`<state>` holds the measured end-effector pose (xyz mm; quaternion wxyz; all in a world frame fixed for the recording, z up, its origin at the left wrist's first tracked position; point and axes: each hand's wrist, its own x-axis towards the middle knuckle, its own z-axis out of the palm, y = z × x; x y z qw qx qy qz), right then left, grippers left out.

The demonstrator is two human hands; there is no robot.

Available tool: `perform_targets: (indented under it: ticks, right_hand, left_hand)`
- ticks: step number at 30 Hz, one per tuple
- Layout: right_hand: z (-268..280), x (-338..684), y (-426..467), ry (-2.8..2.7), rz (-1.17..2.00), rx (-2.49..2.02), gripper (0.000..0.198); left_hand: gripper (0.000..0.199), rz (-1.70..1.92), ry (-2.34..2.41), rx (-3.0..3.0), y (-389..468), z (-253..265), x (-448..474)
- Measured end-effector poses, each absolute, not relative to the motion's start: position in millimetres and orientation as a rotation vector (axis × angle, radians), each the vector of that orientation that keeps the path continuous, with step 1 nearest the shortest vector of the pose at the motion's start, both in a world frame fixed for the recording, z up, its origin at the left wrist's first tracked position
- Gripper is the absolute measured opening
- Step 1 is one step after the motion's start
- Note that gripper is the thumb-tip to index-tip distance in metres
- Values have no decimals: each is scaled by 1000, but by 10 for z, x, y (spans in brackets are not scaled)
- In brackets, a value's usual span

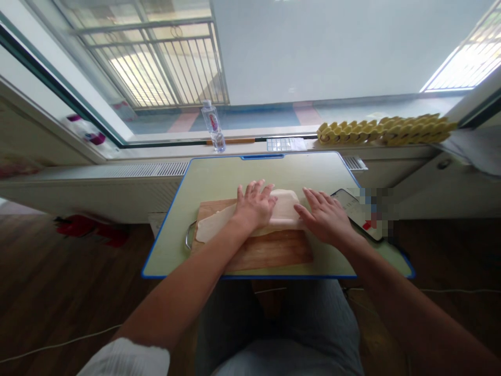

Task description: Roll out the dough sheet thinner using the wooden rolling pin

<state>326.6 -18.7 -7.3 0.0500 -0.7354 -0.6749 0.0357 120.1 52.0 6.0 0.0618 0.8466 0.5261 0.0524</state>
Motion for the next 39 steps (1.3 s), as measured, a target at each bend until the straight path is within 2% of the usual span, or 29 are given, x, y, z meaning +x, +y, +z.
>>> perform_targets:
  ticks: [4,10,16,20,26,31,39]
  right_hand:
    - [-28,3267,-92,-2037,144,-2277,81]
    - [-148,3259,-476,-2117,1,-2167,74]
    - [-95,3250,-212,-2000,108,-2280,83]
    - [-84,3222,-279,-2017,67,-2244,83]
    - [-159,3222,-845,-2037,-4,-1841,61]
    - [-213,3339,-1036,-2121,50,-1590,30]
    - [-104,3364,-594,-2164,72,-1445,29]
  left_hand:
    - [60,152,1613,2557,567,64,1229]
    - [61,156,1522,2568,197,35,1142]
    - [64,59,1538,2475,510,28,1219]
    - [64,76,1508,2515,458,50,1207]
    - [62,260,1515,2619,-100,14,1063]
    - [56,434,1487,2641,-398,-12,966]
    - [46,626,1554,2532,-94,253,754]
